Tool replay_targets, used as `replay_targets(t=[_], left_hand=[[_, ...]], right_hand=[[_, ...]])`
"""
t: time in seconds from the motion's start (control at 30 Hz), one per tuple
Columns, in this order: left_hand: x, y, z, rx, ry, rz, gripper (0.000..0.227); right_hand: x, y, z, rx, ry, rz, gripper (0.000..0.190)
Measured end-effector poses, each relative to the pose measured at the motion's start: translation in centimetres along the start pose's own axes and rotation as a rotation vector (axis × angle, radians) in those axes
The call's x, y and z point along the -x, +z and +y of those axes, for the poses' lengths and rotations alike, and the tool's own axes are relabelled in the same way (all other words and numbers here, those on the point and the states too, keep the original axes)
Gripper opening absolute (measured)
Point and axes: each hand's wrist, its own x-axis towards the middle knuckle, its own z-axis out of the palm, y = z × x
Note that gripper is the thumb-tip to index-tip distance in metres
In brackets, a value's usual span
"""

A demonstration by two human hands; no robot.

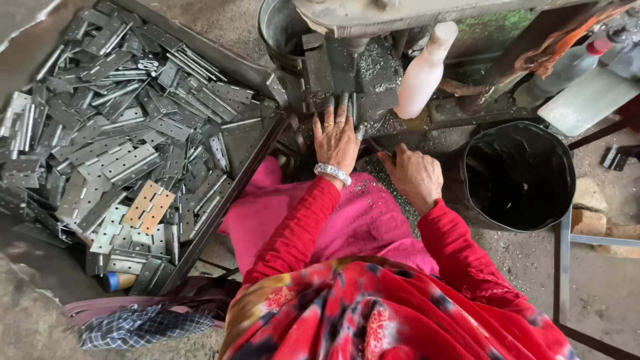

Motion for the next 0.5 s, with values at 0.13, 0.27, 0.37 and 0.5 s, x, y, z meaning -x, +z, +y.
replay_targets(t=[0.13, 0.27, 0.37, 0.5], left_hand=[[-2.5, 1.3, 0.3, -0.196, -0.084, -0.105, 0.061], [-5.2, 3.1, 0.1, -0.217, -0.109, -0.107, 0.055], [-6.1, 3.7, -0.2, -0.239, -0.107, -0.107, 0.050], [-5.5, 3.5, -0.3, -0.118, -0.146, -0.118, 0.056]], right_hand=[[0.4, 0.1, -0.1, 0.007, 0.010, -0.028, 0.056], [0.3, 0.2, 0.2, -0.006, -0.009, -0.028, 0.058], [-0.3, 2.0, 1.5, -0.046, 0.004, -0.071, 0.061], [0.6, 7.1, 4.1, -0.096, 0.121, -0.126, 0.068]])
